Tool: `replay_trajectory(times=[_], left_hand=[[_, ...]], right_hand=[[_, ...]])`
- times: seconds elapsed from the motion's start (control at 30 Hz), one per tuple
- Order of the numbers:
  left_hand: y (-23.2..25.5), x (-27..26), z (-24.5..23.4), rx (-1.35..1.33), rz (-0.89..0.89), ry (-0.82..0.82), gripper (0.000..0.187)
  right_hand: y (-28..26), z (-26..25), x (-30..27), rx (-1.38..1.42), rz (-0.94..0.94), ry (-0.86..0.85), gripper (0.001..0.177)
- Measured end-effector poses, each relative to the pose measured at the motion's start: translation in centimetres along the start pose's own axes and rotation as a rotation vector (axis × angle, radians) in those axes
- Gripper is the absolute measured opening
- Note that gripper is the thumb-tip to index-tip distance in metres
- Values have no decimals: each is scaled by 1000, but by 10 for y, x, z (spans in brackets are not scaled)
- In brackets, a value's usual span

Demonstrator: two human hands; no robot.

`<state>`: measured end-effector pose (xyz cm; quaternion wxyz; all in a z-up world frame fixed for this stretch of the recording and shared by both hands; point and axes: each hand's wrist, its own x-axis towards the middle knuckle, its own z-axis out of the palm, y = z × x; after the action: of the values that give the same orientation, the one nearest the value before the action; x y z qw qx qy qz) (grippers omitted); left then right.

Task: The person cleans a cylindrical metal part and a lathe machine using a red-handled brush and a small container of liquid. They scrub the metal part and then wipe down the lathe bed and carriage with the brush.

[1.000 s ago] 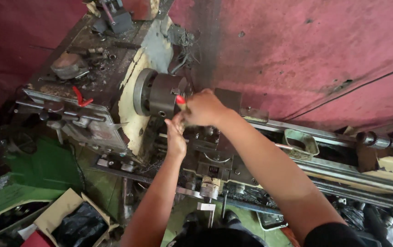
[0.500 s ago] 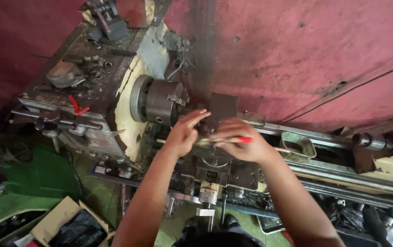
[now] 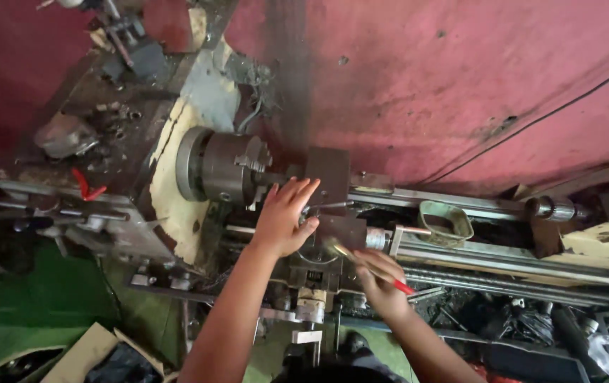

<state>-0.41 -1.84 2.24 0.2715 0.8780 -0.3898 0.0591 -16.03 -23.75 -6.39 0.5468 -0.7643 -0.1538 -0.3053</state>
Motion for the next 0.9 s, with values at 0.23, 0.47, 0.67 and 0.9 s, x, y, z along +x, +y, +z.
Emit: replay_trajectory(times=[0.23,0.47,0.67,0.9], left_hand=[[48,9,10,189,80,245,71],[96,6,42,156,206,319,59],[124,0,89,-68,433,340,36],[102,22,130,-71,267,226,42]], right_hand=[[24,-45,-106,-72,866,263,33],[40,-63,-126,-6,648,339,26],[38,-92,-100,26,584,313,29],[65,-141,-86,270,468,329,17]])
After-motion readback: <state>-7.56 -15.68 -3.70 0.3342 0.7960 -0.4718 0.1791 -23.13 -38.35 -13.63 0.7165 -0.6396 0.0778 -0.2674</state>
